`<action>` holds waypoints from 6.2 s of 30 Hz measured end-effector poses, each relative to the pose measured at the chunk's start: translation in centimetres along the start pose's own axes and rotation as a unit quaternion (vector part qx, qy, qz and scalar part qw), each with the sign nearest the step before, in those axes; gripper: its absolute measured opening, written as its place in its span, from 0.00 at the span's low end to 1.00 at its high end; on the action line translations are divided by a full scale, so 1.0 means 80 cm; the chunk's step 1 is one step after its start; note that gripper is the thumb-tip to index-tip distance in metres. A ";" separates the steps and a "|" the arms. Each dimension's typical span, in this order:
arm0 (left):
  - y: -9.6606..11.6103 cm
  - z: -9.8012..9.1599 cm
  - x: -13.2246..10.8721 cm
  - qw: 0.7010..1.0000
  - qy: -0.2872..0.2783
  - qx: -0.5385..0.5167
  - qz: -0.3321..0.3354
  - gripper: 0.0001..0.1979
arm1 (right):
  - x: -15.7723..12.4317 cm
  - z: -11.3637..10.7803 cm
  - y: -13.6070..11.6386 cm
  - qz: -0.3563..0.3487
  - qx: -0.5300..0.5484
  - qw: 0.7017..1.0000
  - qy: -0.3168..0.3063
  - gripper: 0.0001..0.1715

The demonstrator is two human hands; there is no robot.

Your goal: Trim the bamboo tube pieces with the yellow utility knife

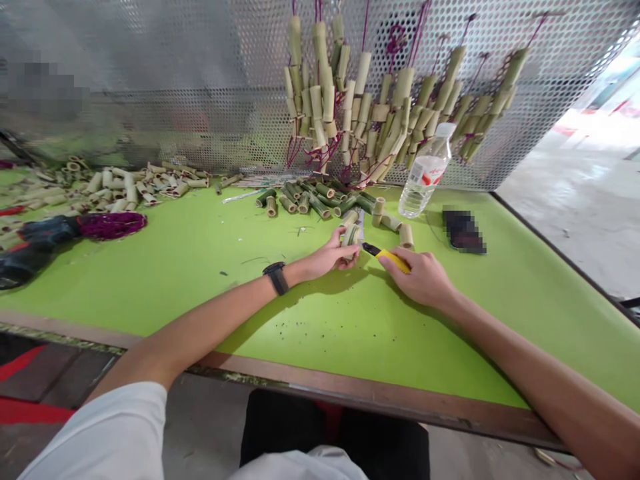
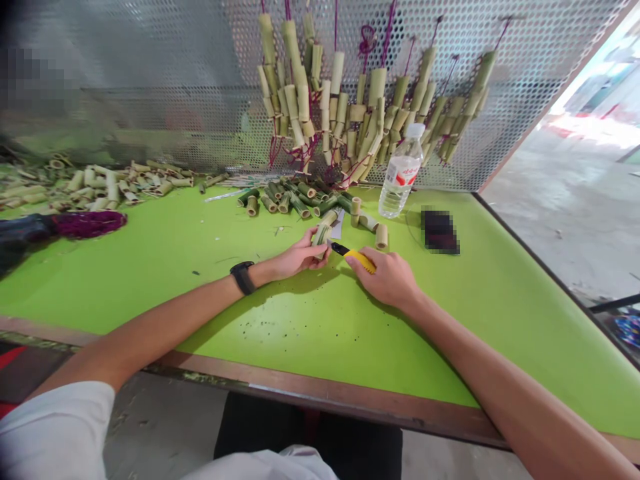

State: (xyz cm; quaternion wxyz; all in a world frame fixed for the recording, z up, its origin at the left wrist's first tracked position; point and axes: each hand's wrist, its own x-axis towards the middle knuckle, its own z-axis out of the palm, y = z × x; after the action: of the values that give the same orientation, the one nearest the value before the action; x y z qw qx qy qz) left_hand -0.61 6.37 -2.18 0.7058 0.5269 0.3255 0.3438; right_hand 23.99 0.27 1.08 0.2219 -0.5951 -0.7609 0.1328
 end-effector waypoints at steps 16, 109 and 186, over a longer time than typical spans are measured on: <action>0.013 0.006 -0.012 0.998 -0.061 0.009 0.005 0.15 | 0.014 -0.005 0.025 0.036 0.027 0.998 0.036 0.41; 0.002 0.021 -0.015 0.961 0.065 0.247 0.106 0.43 | 0.001 0.003 -0.005 -0.004 -0.020 0.999 -0.035 0.34; 0.004 0.022 -0.014 0.971 0.033 0.216 0.094 0.44 | -0.001 0.010 -0.010 0.026 -0.030 0.999 0.013 0.38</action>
State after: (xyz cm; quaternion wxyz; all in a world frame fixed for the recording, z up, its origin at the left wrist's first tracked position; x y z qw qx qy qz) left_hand 0.17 4.63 -1.34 0.5287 0.6834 0.3641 0.3476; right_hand 22.92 0.02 0.77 0.2103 -0.6225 -0.7461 0.1074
